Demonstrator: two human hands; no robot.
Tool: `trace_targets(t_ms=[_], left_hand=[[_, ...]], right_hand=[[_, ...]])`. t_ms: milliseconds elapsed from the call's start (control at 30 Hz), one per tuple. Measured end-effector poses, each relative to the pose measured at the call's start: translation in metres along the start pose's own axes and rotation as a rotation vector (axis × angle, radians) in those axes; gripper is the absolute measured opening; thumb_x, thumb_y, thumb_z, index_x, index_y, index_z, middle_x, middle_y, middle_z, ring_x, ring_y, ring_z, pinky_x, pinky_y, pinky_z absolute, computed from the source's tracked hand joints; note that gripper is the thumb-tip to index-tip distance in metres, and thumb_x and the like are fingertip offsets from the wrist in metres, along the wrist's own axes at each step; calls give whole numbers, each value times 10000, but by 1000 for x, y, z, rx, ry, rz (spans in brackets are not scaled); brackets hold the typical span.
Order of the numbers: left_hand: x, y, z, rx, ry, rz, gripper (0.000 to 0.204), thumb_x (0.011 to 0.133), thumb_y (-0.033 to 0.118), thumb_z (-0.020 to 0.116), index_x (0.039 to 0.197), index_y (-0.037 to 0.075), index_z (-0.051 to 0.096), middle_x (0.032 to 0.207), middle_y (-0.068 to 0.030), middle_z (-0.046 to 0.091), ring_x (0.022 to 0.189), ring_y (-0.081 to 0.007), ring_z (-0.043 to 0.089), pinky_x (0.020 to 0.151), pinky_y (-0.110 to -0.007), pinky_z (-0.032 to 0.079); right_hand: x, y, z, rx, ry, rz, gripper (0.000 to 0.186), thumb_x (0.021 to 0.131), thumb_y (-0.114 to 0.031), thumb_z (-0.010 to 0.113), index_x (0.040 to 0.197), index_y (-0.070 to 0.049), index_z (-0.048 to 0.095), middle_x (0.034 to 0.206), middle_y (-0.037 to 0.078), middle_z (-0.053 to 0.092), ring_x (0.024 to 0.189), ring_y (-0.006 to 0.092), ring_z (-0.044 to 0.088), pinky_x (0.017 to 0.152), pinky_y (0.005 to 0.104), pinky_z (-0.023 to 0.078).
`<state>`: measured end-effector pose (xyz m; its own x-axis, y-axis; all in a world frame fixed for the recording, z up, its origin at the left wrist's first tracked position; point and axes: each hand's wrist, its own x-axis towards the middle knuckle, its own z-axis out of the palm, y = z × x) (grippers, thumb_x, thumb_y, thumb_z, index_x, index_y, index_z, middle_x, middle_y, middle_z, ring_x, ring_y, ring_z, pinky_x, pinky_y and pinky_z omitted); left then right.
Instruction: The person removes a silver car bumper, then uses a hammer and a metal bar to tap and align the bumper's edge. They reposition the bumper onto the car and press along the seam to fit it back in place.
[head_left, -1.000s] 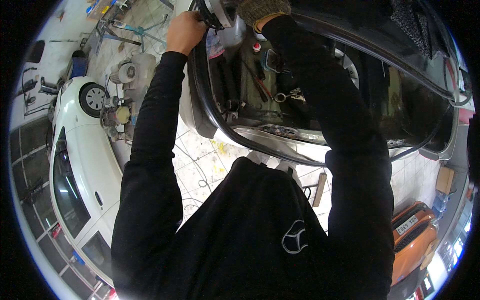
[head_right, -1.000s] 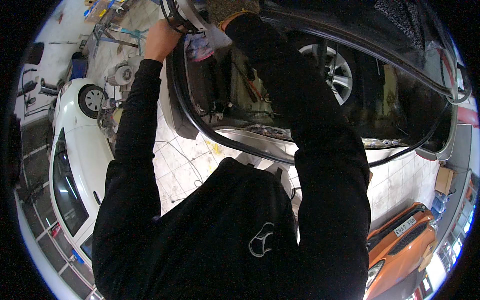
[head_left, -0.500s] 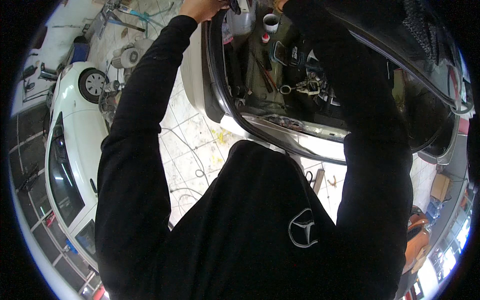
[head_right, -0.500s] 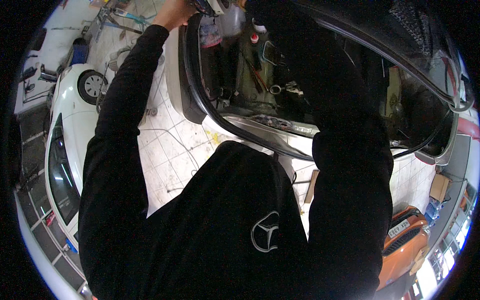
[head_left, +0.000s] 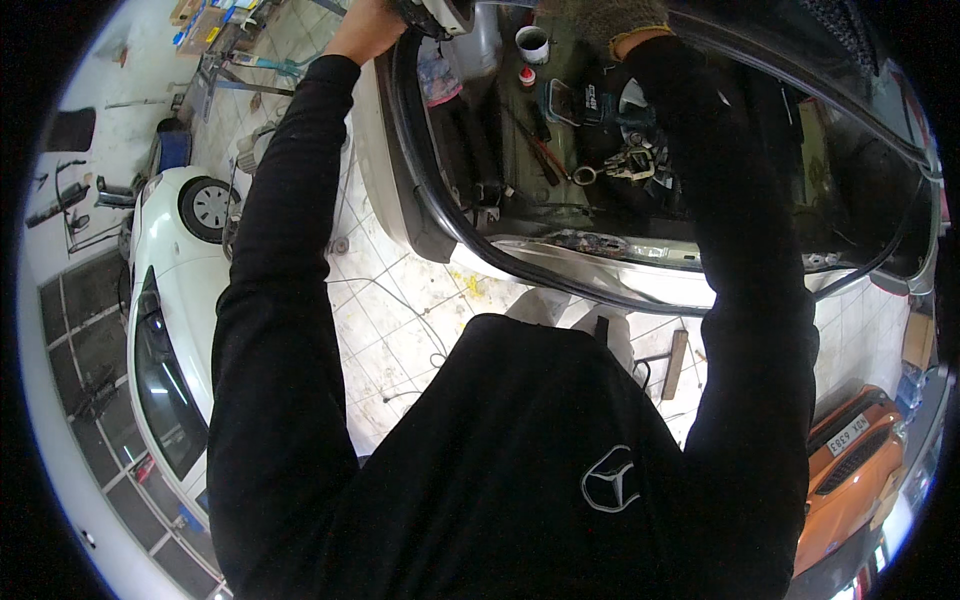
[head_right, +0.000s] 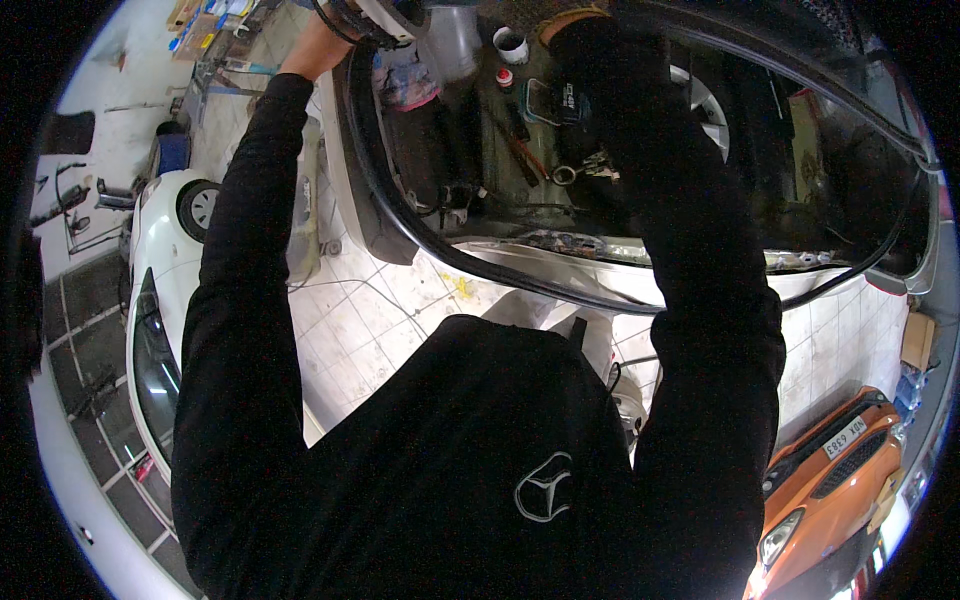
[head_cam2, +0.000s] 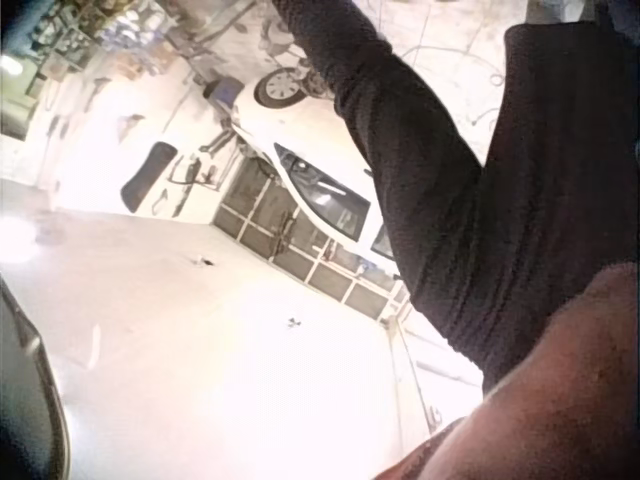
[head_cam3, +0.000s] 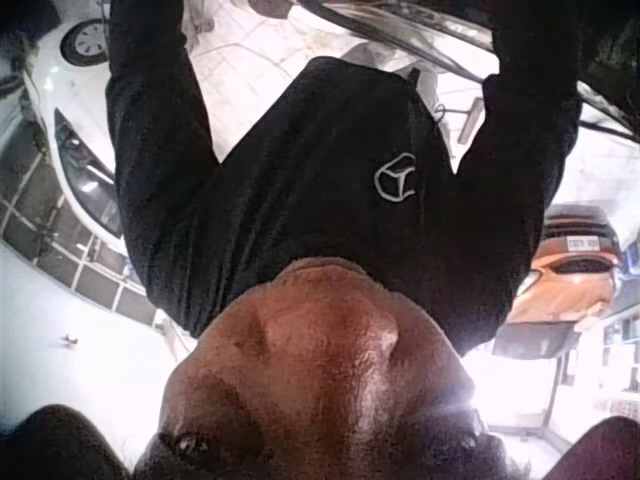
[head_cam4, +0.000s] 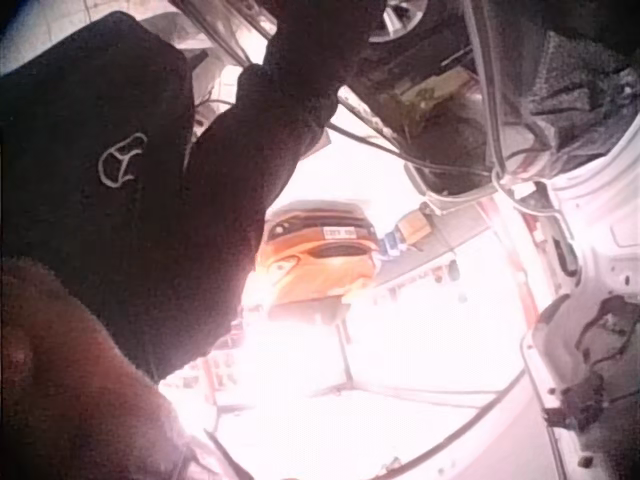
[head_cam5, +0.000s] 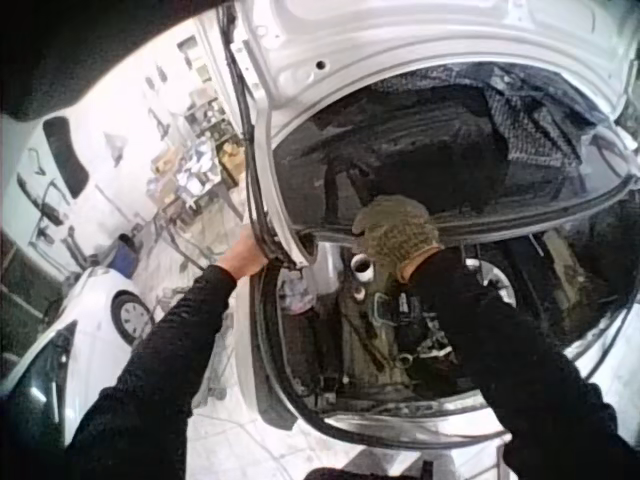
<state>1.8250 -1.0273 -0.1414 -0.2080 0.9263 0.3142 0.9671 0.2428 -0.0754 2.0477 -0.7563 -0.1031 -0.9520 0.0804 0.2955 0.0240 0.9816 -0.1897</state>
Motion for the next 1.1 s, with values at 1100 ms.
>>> trace_targets(t_ms=[1100], left_hand=[[-6, 42, -22, 317, -881, -222, 386, 886, 495, 717, 1054, 149, 738, 909, -18, 742, 785, -236, 701, 666, -394, 535]], right_hand=[[40, -39, 32, -60, 173, 107, 209, 858, -257, 692, 925, -94, 805, 937, 167, 780, 906, 356, 762, 761, 494, 607]])
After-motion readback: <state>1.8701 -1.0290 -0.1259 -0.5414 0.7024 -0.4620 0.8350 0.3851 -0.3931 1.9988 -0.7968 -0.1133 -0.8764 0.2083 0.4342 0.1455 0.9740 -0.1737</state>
